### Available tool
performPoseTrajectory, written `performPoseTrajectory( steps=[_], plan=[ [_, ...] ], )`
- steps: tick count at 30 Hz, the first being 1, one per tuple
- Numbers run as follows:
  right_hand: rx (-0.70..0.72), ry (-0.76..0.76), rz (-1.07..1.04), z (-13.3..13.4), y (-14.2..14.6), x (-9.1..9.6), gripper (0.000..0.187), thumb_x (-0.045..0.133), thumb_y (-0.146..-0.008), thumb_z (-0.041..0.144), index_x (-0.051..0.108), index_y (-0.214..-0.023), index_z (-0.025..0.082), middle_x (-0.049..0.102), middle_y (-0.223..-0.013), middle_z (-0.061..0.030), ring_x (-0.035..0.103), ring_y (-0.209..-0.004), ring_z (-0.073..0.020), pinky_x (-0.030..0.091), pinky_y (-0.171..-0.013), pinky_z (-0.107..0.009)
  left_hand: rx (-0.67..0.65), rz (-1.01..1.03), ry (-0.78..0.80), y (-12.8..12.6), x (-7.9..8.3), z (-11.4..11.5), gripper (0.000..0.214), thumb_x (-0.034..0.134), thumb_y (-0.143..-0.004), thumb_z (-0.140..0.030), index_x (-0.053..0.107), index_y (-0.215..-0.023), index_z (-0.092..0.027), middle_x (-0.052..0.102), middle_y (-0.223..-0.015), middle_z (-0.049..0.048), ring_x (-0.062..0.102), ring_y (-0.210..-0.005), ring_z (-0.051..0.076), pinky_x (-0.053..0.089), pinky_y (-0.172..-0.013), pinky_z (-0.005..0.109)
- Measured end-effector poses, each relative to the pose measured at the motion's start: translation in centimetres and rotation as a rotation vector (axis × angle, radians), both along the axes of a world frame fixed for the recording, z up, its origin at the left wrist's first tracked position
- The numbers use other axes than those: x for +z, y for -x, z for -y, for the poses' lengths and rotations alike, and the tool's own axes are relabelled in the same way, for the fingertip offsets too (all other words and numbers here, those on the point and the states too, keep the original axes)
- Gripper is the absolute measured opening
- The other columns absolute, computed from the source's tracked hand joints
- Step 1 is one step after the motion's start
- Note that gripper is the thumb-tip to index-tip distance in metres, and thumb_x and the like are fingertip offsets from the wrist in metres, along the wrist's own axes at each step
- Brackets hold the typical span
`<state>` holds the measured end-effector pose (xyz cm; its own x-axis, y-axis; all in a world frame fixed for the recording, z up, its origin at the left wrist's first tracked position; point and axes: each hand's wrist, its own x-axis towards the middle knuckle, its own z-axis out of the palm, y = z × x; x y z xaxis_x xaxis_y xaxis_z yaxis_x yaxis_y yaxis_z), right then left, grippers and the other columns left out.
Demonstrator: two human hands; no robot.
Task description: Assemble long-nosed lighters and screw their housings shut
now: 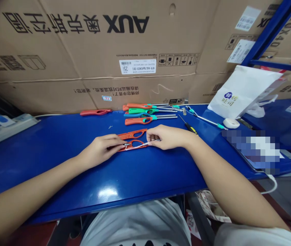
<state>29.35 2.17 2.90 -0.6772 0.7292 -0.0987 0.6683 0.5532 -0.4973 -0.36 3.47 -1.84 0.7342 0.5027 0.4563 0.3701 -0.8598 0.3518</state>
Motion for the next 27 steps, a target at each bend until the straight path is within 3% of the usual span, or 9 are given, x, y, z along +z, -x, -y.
performPoseTrajectory(
  steps=[13, 27],
  plan=[
    [-0.017, -0.09, 0.048, -0.23, -0.15, -0.2, 0.009, 0.059, -0.088, 0.019, 0.067, -0.084, 0.019, 0.07, -0.083, -0.0027, 0.059, -0.072, -0.0151, 0.04, -0.064, -0.025, 0.027, 0.059, 0.017, -0.45, -0.59, 0.46, 0.02, 0.059, -0.099, -0.025, 0.076, -0.106, -0.018, 0.075, -0.096, 0.0071, 0.072, -0.086, 0.017, 0.059, -0.079, 0.027],
    [-0.02, -0.028, -0.008, -0.08, -0.34, 0.31, 0.012, 0.061, -0.091, 0.028, 0.069, -0.09, 0.019, 0.073, -0.088, -0.0036, 0.063, -0.074, -0.0149, 0.045, -0.066, -0.025, 0.056, 0.063, 0.031, -0.4, -0.2, 0.7, 0.017, 0.06, -0.098, -0.023, 0.074, -0.105, -0.017, 0.073, -0.094, 0.0055, 0.069, -0.081, 0.015, 0.054, -0.073, 0.024]
  ],
)
